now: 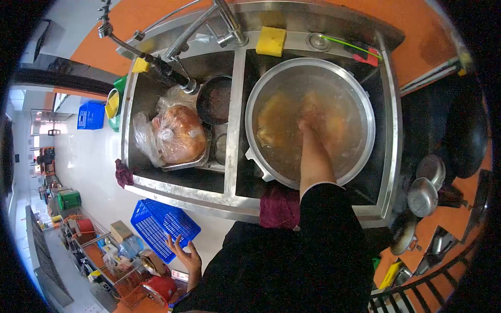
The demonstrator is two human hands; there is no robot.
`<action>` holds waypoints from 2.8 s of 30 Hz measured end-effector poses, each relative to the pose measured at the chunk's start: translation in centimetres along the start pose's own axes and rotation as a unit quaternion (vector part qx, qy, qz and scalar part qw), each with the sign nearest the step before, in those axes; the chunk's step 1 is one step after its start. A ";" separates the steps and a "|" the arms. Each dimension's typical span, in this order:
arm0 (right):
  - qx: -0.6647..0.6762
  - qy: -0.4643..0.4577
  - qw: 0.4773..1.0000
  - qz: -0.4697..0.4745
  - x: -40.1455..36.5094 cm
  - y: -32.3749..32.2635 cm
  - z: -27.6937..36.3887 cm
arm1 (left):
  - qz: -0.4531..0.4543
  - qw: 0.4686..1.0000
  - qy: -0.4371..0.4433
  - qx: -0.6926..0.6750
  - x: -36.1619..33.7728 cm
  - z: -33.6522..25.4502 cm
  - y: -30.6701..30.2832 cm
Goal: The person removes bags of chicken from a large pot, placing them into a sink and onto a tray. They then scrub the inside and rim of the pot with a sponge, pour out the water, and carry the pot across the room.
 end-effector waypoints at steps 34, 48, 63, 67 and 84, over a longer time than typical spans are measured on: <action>0.734 -0.347 0.515 0.276 -33.3 -17.7 14.7 | 0.464 0.745 0.146 -0.457 16.5 -26.0 11.7; 0.524 -0.280 0.785 0.176 -35.8 -5.8 21.2 | 0.437 0.820 -0.083 -0.361 14.4 -12.4 11.6; 0.364 0.024 0.925 0.105 -12.6 -4.2 10.9 | 0.517 0.789 -0.056 -0.328 14.9 -13.5 9.5; 0.433 -0.023 0.881 0.191 -13.2 -2.5 11.2 | 0.504 0.819 -0.049 -0.270 14.8 -13.1 9.5; 0.795 -0.131 0.127 0.579 -22.1 -7.2 4.8 | 0.520 0.819 0.028 -0.242 16.0 -13.4 8.7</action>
Point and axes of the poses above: each hand's wrist, its own x-axis towards the middle knuckle, its own y-axis out of the palm, z = x × y, the point moved 6 cm from there along x, towards the middle knuckle, and after that the axes turned 10 degrees about z, right-handed, at the moved point
